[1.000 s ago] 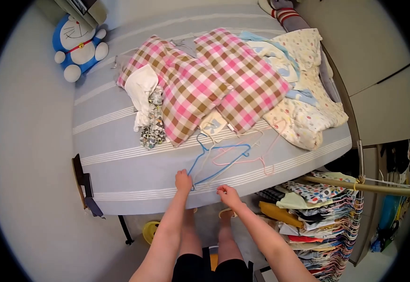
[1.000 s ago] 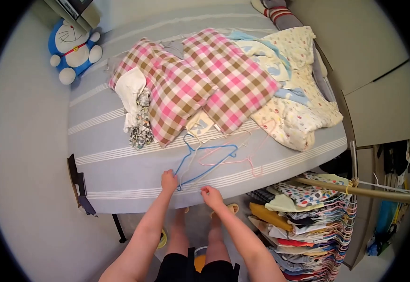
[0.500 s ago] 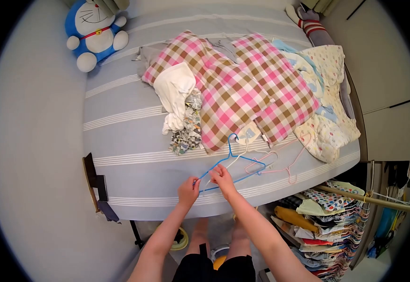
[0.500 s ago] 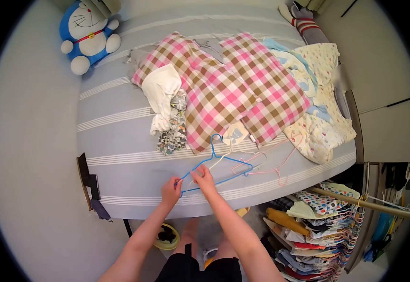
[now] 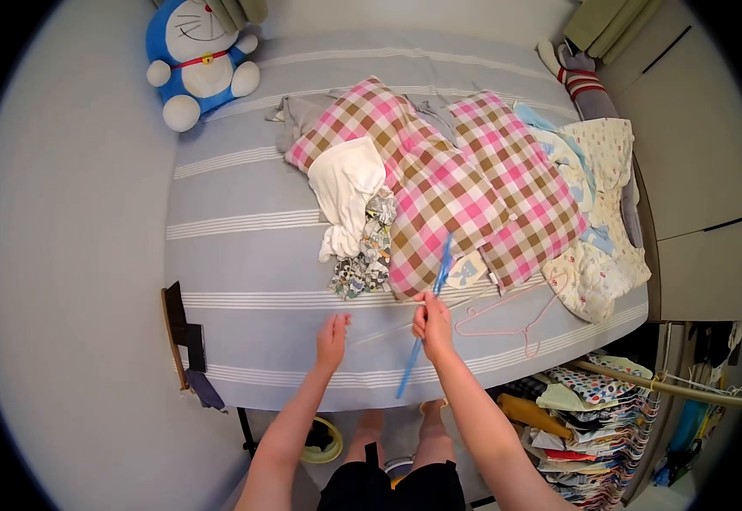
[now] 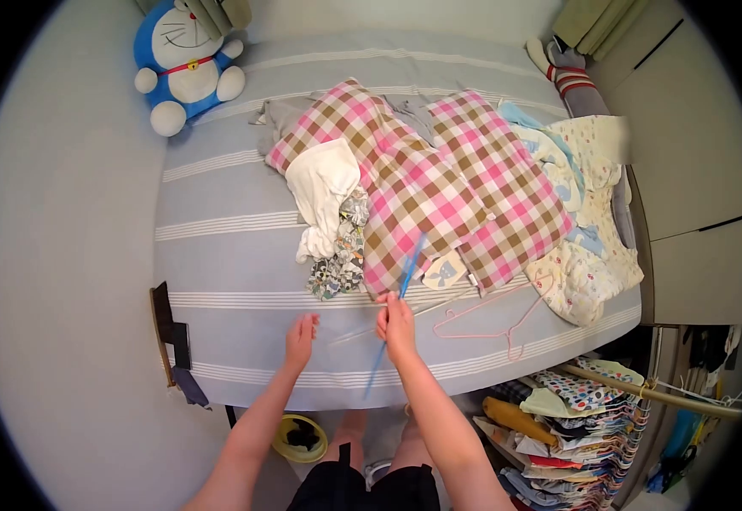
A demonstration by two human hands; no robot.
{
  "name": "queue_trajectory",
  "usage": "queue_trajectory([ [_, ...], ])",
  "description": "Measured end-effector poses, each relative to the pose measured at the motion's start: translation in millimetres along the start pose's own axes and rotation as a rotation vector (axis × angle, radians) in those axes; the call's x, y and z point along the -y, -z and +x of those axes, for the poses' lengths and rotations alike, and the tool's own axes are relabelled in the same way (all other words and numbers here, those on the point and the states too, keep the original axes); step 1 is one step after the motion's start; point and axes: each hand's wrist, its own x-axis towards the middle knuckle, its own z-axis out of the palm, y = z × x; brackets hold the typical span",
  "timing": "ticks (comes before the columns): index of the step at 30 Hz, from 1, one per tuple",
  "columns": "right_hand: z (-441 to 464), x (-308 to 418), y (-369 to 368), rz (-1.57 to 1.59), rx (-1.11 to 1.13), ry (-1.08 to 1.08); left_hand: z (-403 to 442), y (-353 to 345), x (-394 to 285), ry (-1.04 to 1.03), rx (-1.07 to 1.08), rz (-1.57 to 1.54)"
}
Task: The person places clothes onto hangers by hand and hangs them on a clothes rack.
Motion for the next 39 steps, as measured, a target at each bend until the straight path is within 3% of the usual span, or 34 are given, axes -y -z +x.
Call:
queue_trajectory([
  [4,-6,-19,39,-0.665,-0.16,0.303,73,-30,2,-0.214,-0.065,0.262],
  [6,-22,-17,48,-0.783,-0.16,0.36,108,-54,4,-0.122,-0.026,0.248],
  [7,-31,-14,50,-0.842,-0.158,0.39,125,-70,14,-0.195,-0.095,0.275],
  [9,-48,-14,56,-0.74,-0.121,0.387,156,-97,33,-0.346,-0.233,0.329],
  [12,-57,-24,71,-0.556,-0.201,0.462,169,-102,8,0.063,0.16,0.343],
  [13,-58,-25,77,-0.499,-0.241,0.494,168,-106,0,0.045,0.212,0.354],
  [15,-55,-26,88,-0.386,-0.25,0.559,146,-111,-13,-0.05,0.133,0.016],
  [17,-58,-15,77,-0.389,-0.252,0.444,104,-105,-48,-0.121,0.075,-0.239],
  [19,-56,-6,60,-0.313,-0.226,0.311,55,-94,-74,-0.107,0.089,-0.306],
  [21,-53,-6,55,-0.142,-0.091,0.075,10,-90,-47,-0.293,0.121,-0.105],
  [22,-50,-9,54,-0.057,-0.019,-0.038,-9,-83,-76,-0.474,0.198,-0.077],
  [23,-43,-22,46,0.006,-0.095,0.04,-31,-72,-114,-0.654,0.273,-0.05],
  [26,-65,7,18,0.052,0.03,0.042,-72,-52,-156,-0.7,0.476,0.058],
  [29,-93,16,17,-0.131,0.092,0.216,-93,-33,-163,-0.544,0.393,-0.153],
  [32,-123,26,29,-0.377,0.194,0.364,-98,-29,-181,-0.143,0.289,-0.448],
  [34,-140,24,40,-0.462,0.294,0.47,-90,-33,-182,0.001,0.442,-0.633],
  [35,-147,23,41,-0.491,0.302,0.662,-89,-38,-187,0.092,0.469,-0.666],
  [38,-222,79,23,-0.465,0.144,0.36,-94,-51,-220,0.19,0.429,-0.839],
  [39,-221,76,37,-0.423,0.04,0.363,-99,-55,-230,0.196,0.394,-0.91],
])
